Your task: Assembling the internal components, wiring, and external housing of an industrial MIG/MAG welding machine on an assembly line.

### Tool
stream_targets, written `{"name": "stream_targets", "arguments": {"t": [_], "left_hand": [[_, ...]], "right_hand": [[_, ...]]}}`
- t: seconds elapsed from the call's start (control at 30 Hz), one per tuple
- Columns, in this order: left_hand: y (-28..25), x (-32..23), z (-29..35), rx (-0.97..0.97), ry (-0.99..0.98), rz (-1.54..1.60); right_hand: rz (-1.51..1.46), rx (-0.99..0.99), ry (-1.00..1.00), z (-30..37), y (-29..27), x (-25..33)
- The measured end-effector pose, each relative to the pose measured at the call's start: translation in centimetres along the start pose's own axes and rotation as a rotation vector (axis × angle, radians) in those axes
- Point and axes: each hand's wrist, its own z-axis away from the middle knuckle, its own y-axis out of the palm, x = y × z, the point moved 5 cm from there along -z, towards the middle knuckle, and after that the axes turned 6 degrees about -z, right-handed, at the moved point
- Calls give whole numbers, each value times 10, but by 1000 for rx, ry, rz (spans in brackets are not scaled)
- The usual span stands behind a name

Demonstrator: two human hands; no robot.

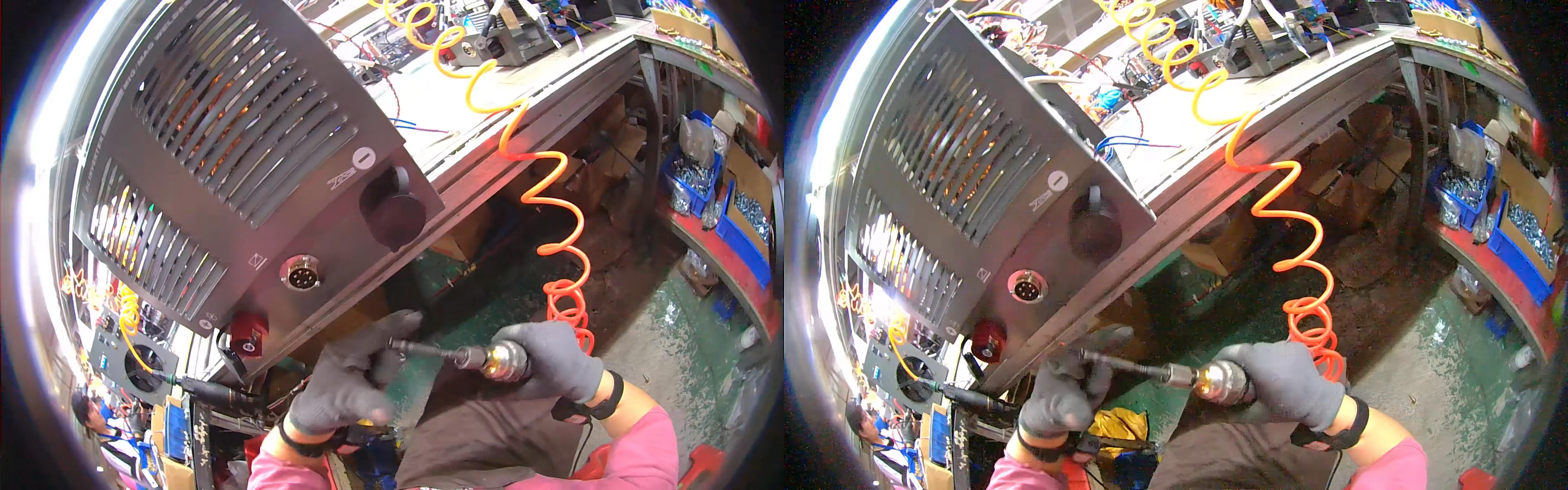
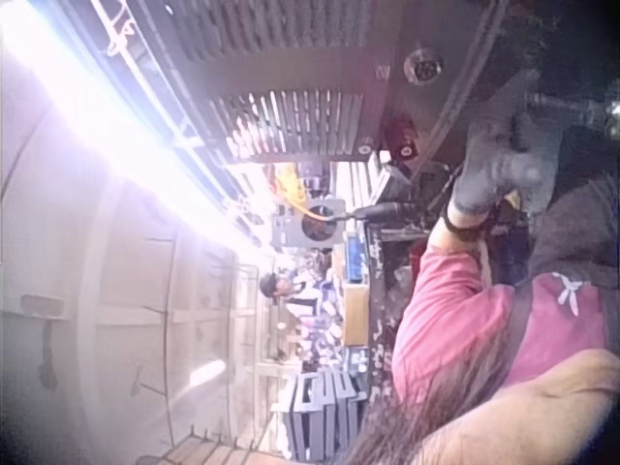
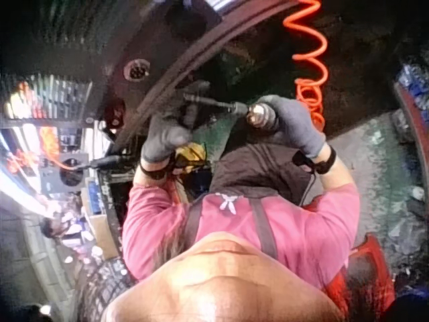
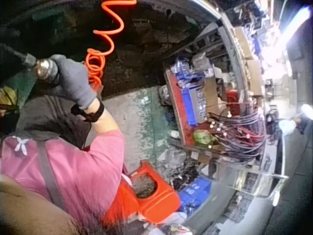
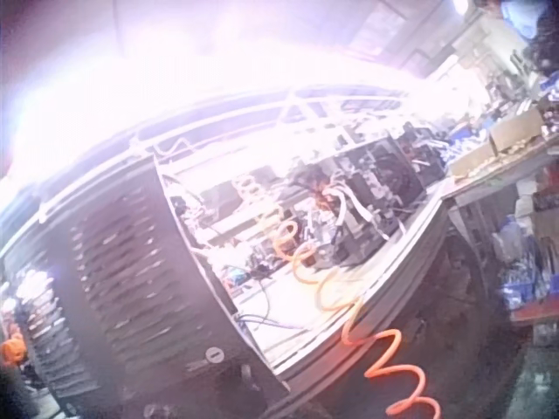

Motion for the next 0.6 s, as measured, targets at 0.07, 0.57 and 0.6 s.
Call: {"name": "stream_targets", "arguments": {"t": [0.07,0.57,0.6], "left_hand": [[-19,16,19,-147,144,-108],[-242,34,97,-1045,408,-632],[-245,35,93,-982,491,-606]], "right_hand": [[-81,-202,-58,-4,-15,-2],[-55,-533,-168,-66,-42,-15],[-41,-552,-181,-65,-42,-15]]}}
